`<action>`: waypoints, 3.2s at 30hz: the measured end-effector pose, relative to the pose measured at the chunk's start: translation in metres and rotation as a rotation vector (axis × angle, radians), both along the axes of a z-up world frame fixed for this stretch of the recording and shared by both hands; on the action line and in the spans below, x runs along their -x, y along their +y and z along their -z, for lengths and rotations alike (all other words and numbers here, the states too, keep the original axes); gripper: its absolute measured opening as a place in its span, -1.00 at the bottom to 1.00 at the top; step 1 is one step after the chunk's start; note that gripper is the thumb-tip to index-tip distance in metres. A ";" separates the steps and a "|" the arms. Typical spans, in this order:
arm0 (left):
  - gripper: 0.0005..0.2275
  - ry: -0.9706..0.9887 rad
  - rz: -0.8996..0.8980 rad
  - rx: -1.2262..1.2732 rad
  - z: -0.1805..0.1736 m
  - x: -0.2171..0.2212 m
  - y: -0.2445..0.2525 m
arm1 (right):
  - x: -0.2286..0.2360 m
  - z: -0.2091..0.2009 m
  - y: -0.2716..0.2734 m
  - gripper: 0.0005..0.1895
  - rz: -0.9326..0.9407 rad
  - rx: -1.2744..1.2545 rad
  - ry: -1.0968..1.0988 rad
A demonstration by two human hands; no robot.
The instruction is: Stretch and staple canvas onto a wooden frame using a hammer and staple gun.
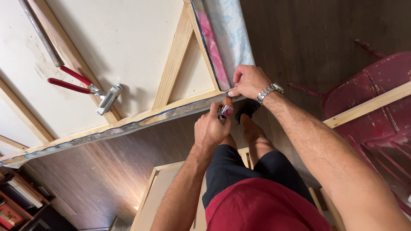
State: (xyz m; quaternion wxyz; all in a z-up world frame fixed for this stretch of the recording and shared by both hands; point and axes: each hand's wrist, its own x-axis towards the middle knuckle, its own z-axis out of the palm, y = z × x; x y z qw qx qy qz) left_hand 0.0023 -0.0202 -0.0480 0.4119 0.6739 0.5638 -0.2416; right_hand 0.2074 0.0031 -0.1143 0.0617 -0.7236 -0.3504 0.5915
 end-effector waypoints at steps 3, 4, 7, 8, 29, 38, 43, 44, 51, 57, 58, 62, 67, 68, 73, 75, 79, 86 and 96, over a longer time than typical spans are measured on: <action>-0.56 -0.031 0.003 0.004 0.000 0.003 0.005 | -0.001 -0.004 0.002 -0.60 -0.003 -0.001 -0.003; -0.56 -0.030 0.001 0.003 -0.009 0.007 0.006 | 0.002 -0.004 0.000 -0.60 -0.006 -0.003 -0.002; -0.47 -0.199 -0.048 0.166 -0.025 0.013 0.012 | 0.000 -0.004 -0.001 -0.59 -0.013 0.019 -0.021; -0.47 -0.212 -0.067 0.216 -0.028 0.020 0.009 | 0.000 -0.005 -0.003 -0.59 -0.006 0.022 -0.015; -0.46 -0.130 -0.120 0.246 -0.045 -0.002 0.017 | 0.003 -0.002 0.001 -0.59 0.012 0.033 -0.046; -0.47 -0.086 -0.125 0.261 -0.049 -0.003 0.021 | 0.002 0.004 0.000 -0.59 -0.008 0.037 -0.029; -0.50 -0.072 -0.089 0.256 -0.035 0.001 0.021 | 0.001 -0.008 0.006 -0.61 -0.023 0.034 -0.024; -0.51 -0.067 -0.055 0.248 -0.033 0.002 0.021 | 0.001 -0.012 0.006 -0.61 -0.030 0.039 -0.018; -0.59 0.012 0.066 0.168 -0.020 -0.005 0.020 | 0.001 -0.015 0.010 -0.60 -0.039 0.078 -0.021; -0.59 0.038 0.078 0.167 -0.019 -0.007 0.021 | 0.000 -0.005 0.008 -0.59 -0.018 0.093 -0.022; -0.59 0.041 0.077 0.168 -0.021 -0.006 0.021 | 0.002 -0.003 0.007 -0.59 -0.019 0.094 -0.018; -0.61 0.029 0.055 0.111 -0.014 -0.006 0.019 | 0.000 0.002 0.008 -0.57 -0.024 0.099 -0.025; -0.62 -0.016 -0.006 0.026 -0.001 0.004 0.006 | 0.002 -0.002 0.011 -0.56 -0.025 0.083 -0.008; -0.62 -0.061 -0.020 0.000 0.002 0.009 0.005 | 0.003 0.000 0.011 -0.56 -0.033 0.071 -0.018; -0.50 -0.399 -0.247 0.054 -0.013 0.037 -0.014 | 0.005 -0.012 0.008 -0.56 -0.006 0.064 -0.054; -0.52 -0.515 -0.194 0.057 -0.004 0.070 -0.036 | 0.009 -0.028 0.012 -0.63 0.115 0.107 -0.033; -0.59 -0.339 -0.205 0.225 -0.036 0.092 -0.044 | 0.009 -0.030 0.006 -0.62 0.127 0.113 -0.043; -0.77 -0.346 -0.657 0.408 -0.066 0.112 -0.050 | 0.039 -0.078 -0.069 -0.37 0.304 -0.060 -0.089; -0.52 -1.093 -1.289 0.741 -0.141 0.084 0.020 | 0.129 -0.089 -0.179 -0.52 1.074 0.022 0.708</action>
